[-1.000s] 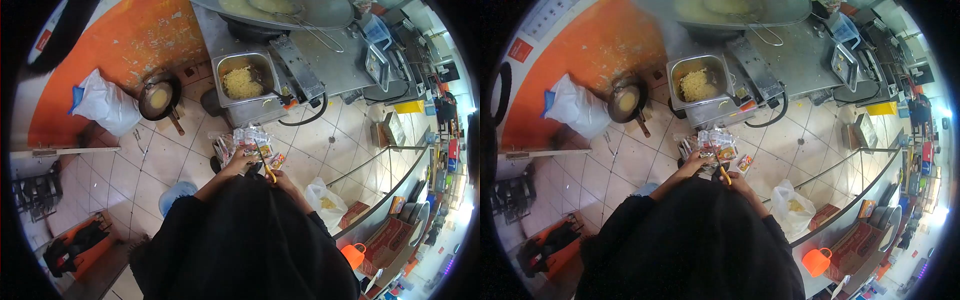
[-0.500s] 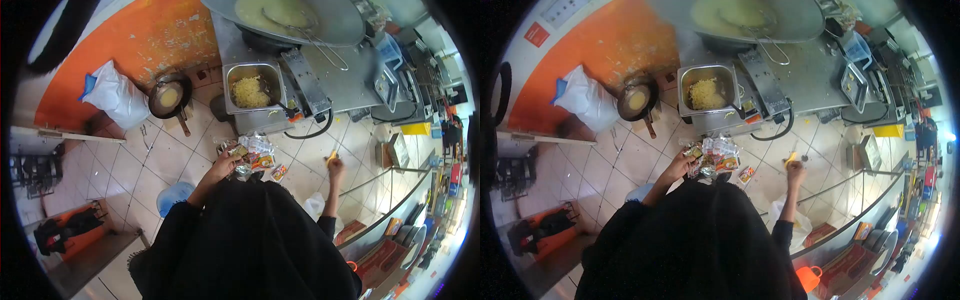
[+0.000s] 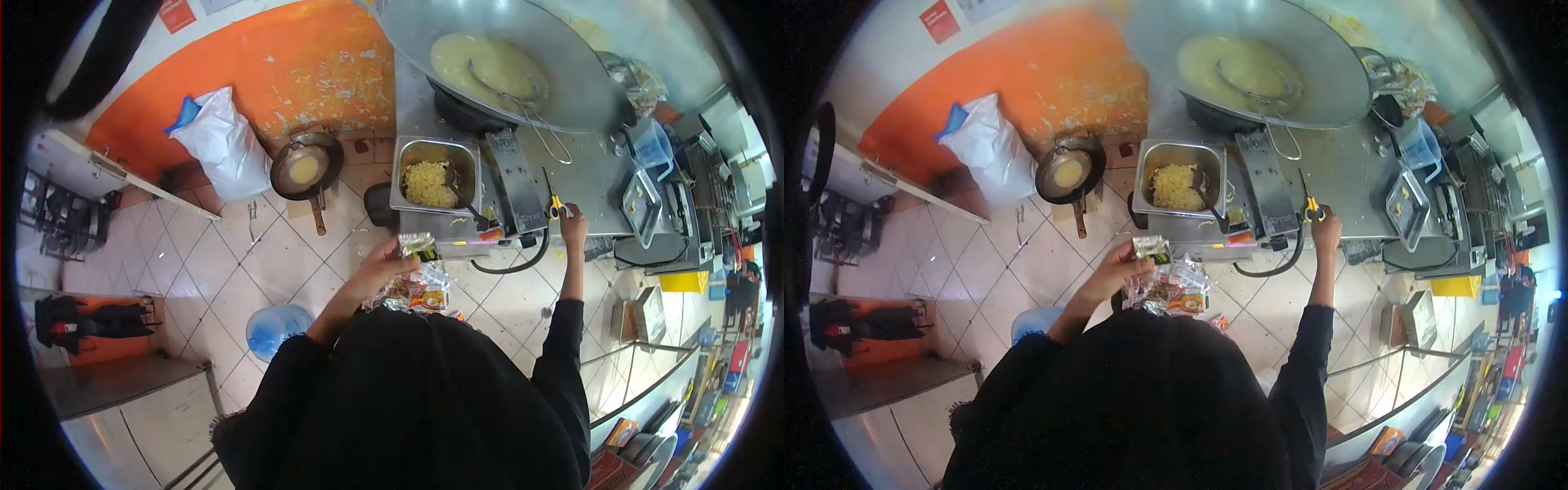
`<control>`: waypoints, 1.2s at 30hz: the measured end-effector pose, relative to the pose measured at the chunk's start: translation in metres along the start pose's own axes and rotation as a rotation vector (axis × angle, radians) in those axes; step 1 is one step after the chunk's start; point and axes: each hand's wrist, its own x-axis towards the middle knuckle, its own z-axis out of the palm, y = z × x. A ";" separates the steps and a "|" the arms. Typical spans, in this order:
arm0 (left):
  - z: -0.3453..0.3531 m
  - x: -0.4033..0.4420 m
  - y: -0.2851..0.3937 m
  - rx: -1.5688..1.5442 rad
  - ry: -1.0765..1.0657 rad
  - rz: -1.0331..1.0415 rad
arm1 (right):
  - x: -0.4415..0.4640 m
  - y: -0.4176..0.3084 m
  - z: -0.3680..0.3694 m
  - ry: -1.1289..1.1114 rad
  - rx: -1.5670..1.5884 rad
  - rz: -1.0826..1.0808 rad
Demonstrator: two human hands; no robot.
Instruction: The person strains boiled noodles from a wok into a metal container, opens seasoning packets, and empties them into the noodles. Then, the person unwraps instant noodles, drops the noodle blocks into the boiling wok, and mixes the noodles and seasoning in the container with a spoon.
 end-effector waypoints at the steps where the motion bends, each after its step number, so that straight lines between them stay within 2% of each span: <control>1: 0.002 0.005 0.012 0.139 -0.015 0.138 | -0.004 -0.009 -0.006 0.058 0.207 -0.167; 2: 0.002 0.011 0.022 0.281 -0.032 0.272 | -0.012 -0.024 -0.017 0.115 0.413 -0.330; 5: -0.001 0.032 0.055 0.453 -0.001 0.352 | -0.041 -0.084 -0.064 0.029 0.528 -0.379; 6: -0.008 0.046 0.060 0.462 -0.013 0.358 | -0.050 -0.101 -0.072 0.049 0.569 -0.467; 8: -0.026 0.077 0.063 0.829 0.003 0.366 | -0.065 -0.132 -0.080 0.039 0.620 -0.609; 9: -0.020 0.083 0.074 1.193 0.076 0.428 | -0.072 -0.146 -0.082 0.006 0.630 -0.664; 10: -0.018 0.088 0.077 1.199 0.064 0.439 | -0.076 -0.158 -0.079 -0.080 0.633 -0.700; 12: -0.020 0.102 0.076 1.495 0.020 0.722 | -0.081 -0.181 -0.058 -0.152 0.665 -0.797; 14: -0.024 0.117 0.073 1.497 -0.058 0.756 | -0.084 -0.200 -0.038 -0.133 0.687 -0.860; 16: -0.022 0.124 0.072 1.522 -0.060 0.552 | -0.082 -0.212 -0.016 -0.119 0.510 -0.897; 18: -0.024 0.131 0.071 1.596 -0.075 0.618 | -0.079 -0.220 -0.003 -0.130 0.439 -0.836; 20: -0.032 0.147 0.066 1.720 -0.108 0.524 | -0.076 -0.221 0.011 -0.145 0.368 -0.773; 24: -0.019 0.136 0.080 1.792 -0.158 0.470 | -0.076 -0.220 0.020 -0.112 0.241 -0.685; 26: -0.033 0.149 0.075 1.738 -0.234 0.649 | -0.079 -0.218 0.019 -0.101 0.231 -0.652; 27: -0.039 0.153 0.073 1.733 -0.232 0.651 | -0.080 -0.216 0.018 -0.091 0.279 -0.628; 29: -0.045 0.155 0.072 1.736 -0.231 0.912 | -0.080 -0.212 0.021 -0.080 0.322 -0.601; 31: -0.046 0.160 0.076 1.757 -0.220 0.876 | -0.080 -0.209 0.022 -0.061 0.386 -0.518; 36: -0.039 0.154 0.084 1.846 -0.177 0.770 | -0.080 -0.204 0.022 -0.065 0.424 -0.491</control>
